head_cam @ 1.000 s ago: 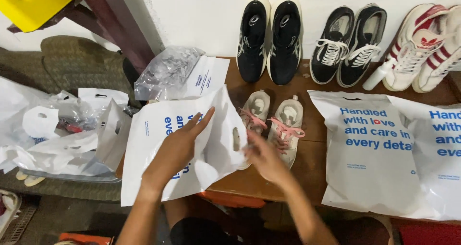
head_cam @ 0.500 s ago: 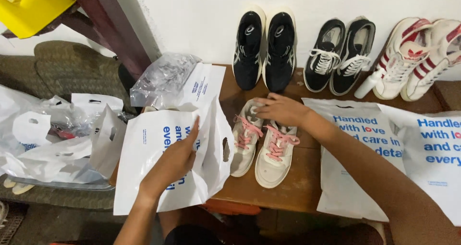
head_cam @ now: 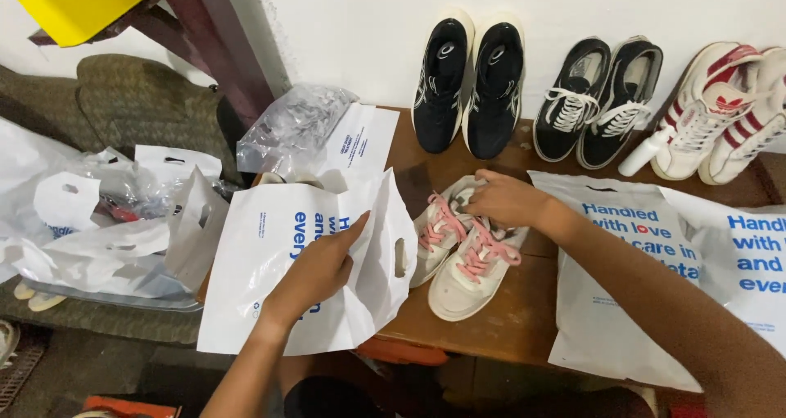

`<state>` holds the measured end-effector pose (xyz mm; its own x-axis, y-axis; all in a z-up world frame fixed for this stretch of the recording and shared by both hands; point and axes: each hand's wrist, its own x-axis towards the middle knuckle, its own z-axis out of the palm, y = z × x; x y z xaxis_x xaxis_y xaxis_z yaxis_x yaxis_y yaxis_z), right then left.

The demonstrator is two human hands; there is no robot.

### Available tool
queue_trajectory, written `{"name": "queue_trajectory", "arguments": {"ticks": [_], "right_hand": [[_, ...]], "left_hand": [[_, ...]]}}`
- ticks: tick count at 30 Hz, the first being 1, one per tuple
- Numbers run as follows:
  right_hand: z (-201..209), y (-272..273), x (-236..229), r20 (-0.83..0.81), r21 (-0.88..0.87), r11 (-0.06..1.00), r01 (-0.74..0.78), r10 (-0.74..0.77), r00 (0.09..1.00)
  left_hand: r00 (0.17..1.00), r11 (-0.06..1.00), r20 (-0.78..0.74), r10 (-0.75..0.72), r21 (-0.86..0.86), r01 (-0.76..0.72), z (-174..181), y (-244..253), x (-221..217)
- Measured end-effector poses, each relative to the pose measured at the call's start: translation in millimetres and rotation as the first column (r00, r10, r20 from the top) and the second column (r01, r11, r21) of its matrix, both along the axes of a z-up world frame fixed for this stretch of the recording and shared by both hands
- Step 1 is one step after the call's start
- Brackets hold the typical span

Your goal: The person places a pair of white sneakers with pink laces into a white plastic bag printed with blue text, then seals the bag. The person then picks up a white spray bottle and sprays the surface of a second pair of white sneakers with black stripes.

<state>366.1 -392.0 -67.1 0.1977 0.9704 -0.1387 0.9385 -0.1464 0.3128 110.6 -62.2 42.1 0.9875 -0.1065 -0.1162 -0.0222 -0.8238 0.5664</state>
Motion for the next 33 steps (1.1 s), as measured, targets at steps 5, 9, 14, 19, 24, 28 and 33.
{"name": "queue_trajectory", "arguments": {"ticks": [5,9,14,19,24,28,33], "right_hand": [[19,-35,-24,-0.100,0.086,0.994,0.073,-0.064,0.993],[58,-77,-49,-0.082,-0.090,0.956,0.281,-0.288,0.954],[124,-115,-87,0.087,-0.195,0.840,0.507,-0.500,0.861],[143,-147,-110,0.143,-0.094,0.772,0.629,-0.615,0.776],[152,-114,-137,0.225,-0.206,0.546,0.812,-0.781,0.583],[106,-103,-130,0.015,-0.047,0.552,0.833,-0.833,0.553],[107,-69,-145,-0.013,-0.084,0.577,0.812,-0.816,0.578]], "left_hand": [[1.000,0.994,0.012,-0.023,0.108,0.022,0,-8,4],[0.996,0.985,0.062,-0.067,0.160,0.056,-17,-31,24],[0.969,0.956,0.216,-0.119,0.288,0.053,-102,-66,68],[0.974,0.973,0.194,-0.114,0.221,0.070,-119,-95,79],[0.965,0.996,0.251,-0.081,0.067,0.066,-90,-110,62],[0.977,0.995,0.212,-0.029,0.102,0.008,-61,-120,54],[0.976,0.999,0.219,-0.002,0.033,-0.005,-59,-124,51]]}}
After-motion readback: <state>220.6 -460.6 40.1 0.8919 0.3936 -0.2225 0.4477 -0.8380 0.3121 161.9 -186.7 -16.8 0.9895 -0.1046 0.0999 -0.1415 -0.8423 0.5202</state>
